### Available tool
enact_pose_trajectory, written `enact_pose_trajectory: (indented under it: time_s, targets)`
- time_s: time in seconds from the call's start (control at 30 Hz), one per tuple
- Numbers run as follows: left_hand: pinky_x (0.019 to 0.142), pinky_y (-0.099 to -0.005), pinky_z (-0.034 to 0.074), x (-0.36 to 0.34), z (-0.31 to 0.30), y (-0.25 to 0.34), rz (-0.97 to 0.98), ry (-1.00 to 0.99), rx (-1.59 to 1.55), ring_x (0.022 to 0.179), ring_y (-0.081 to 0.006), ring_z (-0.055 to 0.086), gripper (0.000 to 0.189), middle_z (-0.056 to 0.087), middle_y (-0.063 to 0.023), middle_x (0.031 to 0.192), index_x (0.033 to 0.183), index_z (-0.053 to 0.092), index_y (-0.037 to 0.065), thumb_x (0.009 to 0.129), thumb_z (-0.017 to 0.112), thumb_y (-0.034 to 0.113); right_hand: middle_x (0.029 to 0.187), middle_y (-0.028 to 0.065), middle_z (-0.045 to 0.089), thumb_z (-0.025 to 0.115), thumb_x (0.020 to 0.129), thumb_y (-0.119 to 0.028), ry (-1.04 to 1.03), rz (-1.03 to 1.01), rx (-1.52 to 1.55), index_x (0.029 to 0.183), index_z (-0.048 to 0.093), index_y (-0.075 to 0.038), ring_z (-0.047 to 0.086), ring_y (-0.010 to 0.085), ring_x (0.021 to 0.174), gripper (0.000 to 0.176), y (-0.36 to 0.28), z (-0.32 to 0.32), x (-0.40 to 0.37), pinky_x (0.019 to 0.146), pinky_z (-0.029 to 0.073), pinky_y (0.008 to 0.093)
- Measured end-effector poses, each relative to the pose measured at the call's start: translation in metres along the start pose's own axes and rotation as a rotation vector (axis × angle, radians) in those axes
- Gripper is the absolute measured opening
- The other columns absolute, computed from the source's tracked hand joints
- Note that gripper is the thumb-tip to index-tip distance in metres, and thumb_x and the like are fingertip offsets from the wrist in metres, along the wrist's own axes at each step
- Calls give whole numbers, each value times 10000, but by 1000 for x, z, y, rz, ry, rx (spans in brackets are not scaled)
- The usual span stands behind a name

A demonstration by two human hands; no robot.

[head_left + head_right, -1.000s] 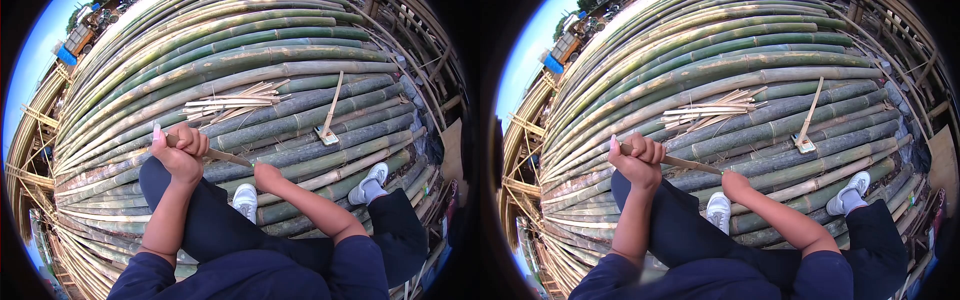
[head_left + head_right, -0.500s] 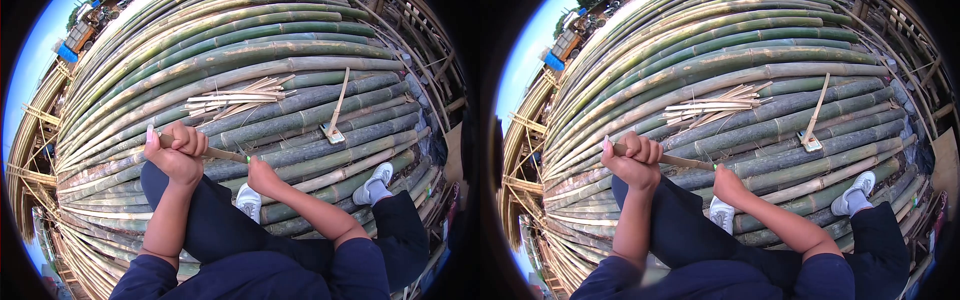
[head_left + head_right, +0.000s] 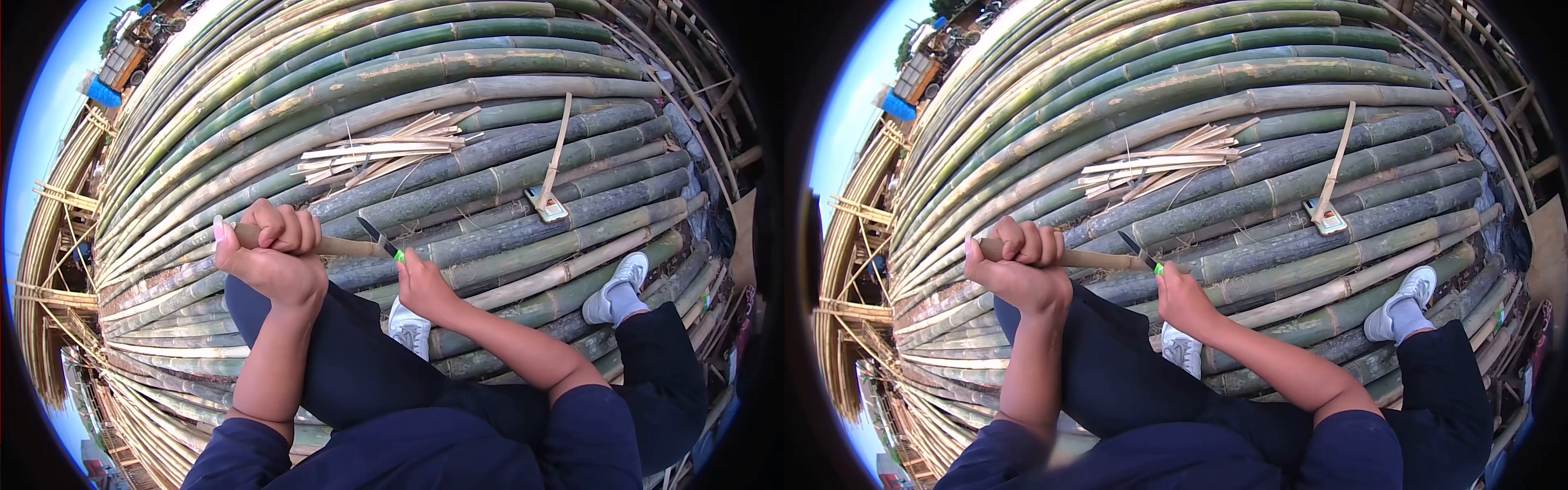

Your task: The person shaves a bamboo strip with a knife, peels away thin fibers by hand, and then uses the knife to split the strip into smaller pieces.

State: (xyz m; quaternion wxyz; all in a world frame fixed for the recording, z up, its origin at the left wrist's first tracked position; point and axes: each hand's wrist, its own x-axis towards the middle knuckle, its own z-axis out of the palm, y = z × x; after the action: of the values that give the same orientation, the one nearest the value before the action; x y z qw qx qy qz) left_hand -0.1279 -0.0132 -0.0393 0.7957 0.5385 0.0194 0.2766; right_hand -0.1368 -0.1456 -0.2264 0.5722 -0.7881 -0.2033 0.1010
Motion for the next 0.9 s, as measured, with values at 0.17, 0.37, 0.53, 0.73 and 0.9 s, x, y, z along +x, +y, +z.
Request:
enact_pose_trajectory:
  time_s: [0.17,0.37,0.53,0.73,0.9]
  targets:
    - [451,-300,133,10,-12,2,-5,120,-2,448,-112,98,527,158,40,479,595,229,160,892,294,590,733,306,604,494,915,-71,-93,52,-208,910,464,68,609,493,738,143,10,0,6,662,486,543]
    - [427,-302,118,-1,-6,1,-35,-96,-43,420,-109,91,532,162,44,461,592,234,170,898,283,601,856,312,638,521,846,-59,-422,240,-443,883,577,75,635,454,889,150,30,-40,26,801,507,509]
    - [420,-295,135,3,-3,-2,-61,-184,-42,400,-105,108,542,171,53,452,593,240,173,895,286,621,793,259,619,487,947,-164,-164,98,-106,873,565,32,593,458,776,223,-53,-75,31,714,438,527]
    - [420,-296,137,2,4,-3,-63,-199,-23,401,-108,105,539,169,52,449,594,241,172,897,285,615,730,278,589,503,927,-126,-197,-56,-107,858,505,58,581,484,739,197,-62,-85,35,703,434,549]
    - [418,-299,133,0,3,-3,-55,-257,-5,401,-108,98,537,167,51,450,594,244,173,897,286,614,750,311,600,475,916,-87,-185,97,-194,869,522,73,601,479,771,173,-42,-40,14,731,465,544]
